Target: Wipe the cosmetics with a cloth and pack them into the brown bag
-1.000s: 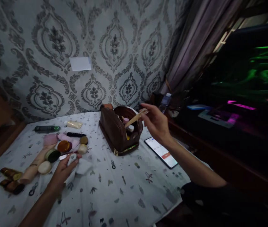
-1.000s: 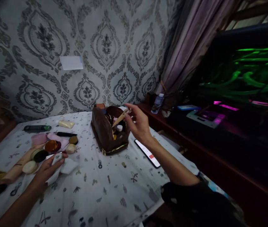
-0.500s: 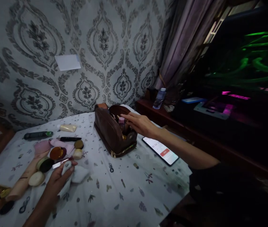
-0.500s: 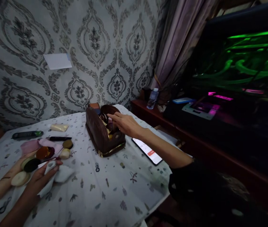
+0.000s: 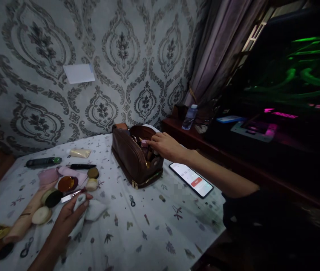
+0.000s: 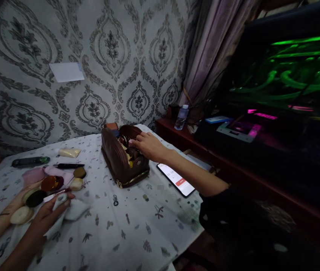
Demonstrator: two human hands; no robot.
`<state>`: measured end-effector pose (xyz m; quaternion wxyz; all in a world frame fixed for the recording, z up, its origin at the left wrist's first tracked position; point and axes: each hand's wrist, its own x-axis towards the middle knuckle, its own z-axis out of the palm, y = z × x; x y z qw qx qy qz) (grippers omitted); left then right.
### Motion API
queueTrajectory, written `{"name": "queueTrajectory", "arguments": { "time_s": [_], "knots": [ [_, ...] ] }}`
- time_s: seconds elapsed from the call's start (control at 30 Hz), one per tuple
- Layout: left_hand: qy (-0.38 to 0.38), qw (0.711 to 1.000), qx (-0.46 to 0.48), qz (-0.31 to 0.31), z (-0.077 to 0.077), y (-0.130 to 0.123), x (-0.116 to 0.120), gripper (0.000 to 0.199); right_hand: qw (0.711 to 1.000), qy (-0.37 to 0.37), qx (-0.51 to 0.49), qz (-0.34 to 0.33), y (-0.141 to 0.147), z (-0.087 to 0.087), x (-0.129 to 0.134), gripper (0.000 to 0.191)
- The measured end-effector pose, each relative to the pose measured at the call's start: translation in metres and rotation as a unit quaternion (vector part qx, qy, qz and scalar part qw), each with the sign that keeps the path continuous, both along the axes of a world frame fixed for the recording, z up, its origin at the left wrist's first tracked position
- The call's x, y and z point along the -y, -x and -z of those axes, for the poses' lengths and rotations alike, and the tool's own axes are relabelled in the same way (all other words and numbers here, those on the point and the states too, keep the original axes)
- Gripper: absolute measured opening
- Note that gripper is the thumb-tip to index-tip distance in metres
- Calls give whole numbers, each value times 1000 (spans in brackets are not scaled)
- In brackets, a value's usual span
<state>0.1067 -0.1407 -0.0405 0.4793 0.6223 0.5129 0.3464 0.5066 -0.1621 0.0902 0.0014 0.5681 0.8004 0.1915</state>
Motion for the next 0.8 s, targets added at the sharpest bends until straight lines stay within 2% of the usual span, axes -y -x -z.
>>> {"name": "queueTrajectory", "arguments": {
  "time_s": [0.1,0.3,0.5,0.8],
  "knots": [
    [2,1000,4,12,0,1,1,52,1000,0,14,11,3,0,-2,34],
    [-21,999,10,27,-2,0,2,45,997,-41,19,57,8,7,-9,18],
    [-33,999,4,30,0,0,0,45,997,-15,29,67,11,1,-5,15],
    [-29,999,-5,18,-4,-2,2,53,999,14,-20,22,7,-8,0,22]
  ]
}}
